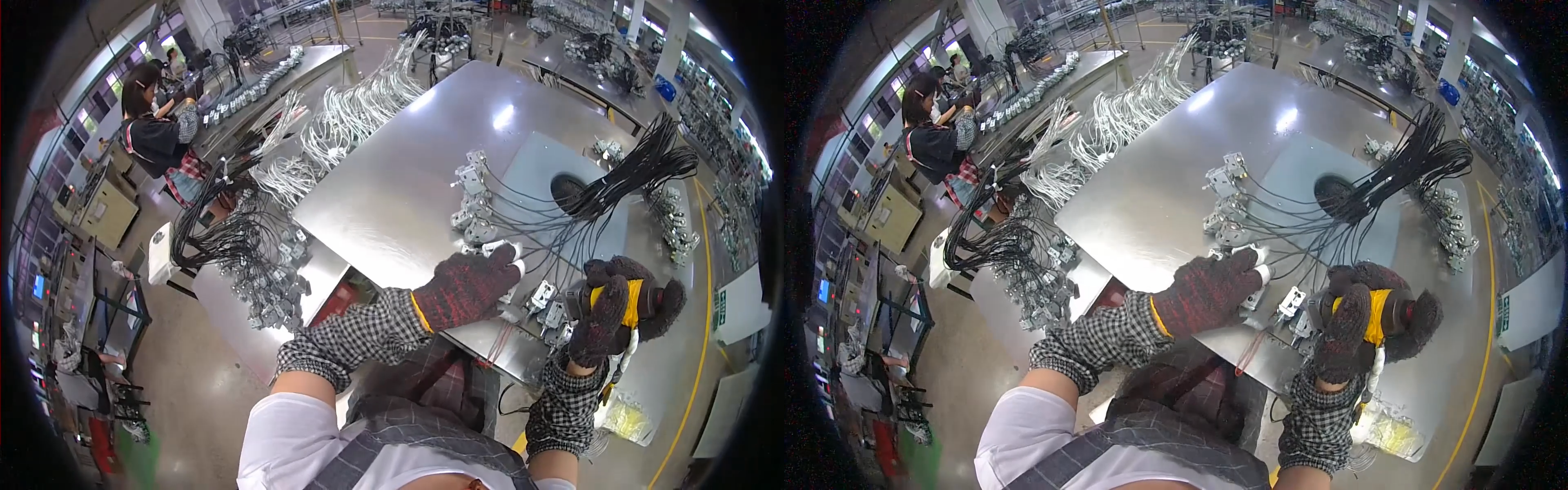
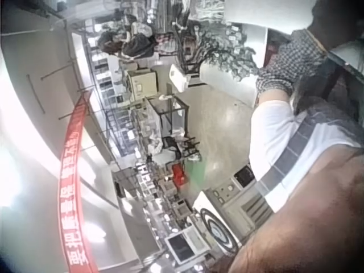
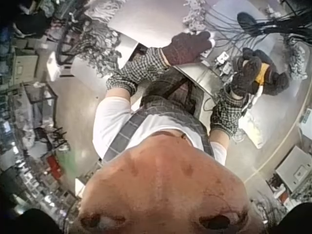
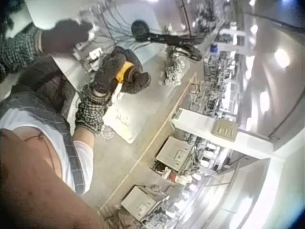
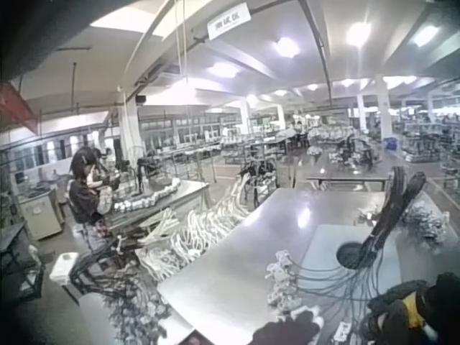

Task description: The person assembles electronic components by securing them with screws using an electric screwdriver.

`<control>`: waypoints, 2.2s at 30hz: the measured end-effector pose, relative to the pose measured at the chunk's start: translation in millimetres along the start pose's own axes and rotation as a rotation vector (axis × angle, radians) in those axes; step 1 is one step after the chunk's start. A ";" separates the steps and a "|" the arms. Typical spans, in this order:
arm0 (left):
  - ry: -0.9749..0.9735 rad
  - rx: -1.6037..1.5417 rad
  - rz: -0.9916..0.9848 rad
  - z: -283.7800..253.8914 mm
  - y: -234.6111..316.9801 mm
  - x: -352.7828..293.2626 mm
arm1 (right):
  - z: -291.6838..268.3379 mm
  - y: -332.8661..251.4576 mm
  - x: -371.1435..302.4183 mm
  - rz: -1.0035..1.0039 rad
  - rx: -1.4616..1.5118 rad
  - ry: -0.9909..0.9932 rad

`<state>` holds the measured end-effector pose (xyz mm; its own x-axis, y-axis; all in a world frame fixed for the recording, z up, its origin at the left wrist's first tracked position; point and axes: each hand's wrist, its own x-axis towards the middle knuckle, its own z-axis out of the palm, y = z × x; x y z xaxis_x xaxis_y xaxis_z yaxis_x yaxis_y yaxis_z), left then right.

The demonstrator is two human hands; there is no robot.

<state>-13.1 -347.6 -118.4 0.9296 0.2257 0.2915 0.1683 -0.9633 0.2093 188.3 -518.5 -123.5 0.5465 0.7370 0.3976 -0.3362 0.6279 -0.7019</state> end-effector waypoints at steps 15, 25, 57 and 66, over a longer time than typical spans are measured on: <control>0.133 -0.434 0.175 29.5 18.2 31.1 | 57.4 -21.7 24.5 -0.785 -0.489 0.291; -0.078 -0.370 0.067 16.7 -6.3 49.6 | 44.9 -0.7 23.6 -0.760 -0.328 0.157; 0.028 -0.470 0.111 26.5 1.7 46.6 | 46.4 20.0 4.4 -0.611 -0.740 0.328; -0.171 -0.694 -0.004 6.7 1.8 40.9 | 51.8 13.3 10.8 -0.565 -0.681 0.147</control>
<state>27.4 -341.0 -112.3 0.9773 0.1483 0.1514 -0.0234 -0.6346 0.7725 150.0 -489.3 -98.0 0.6010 0.2941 0.7432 0.5150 0.5687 -0.6414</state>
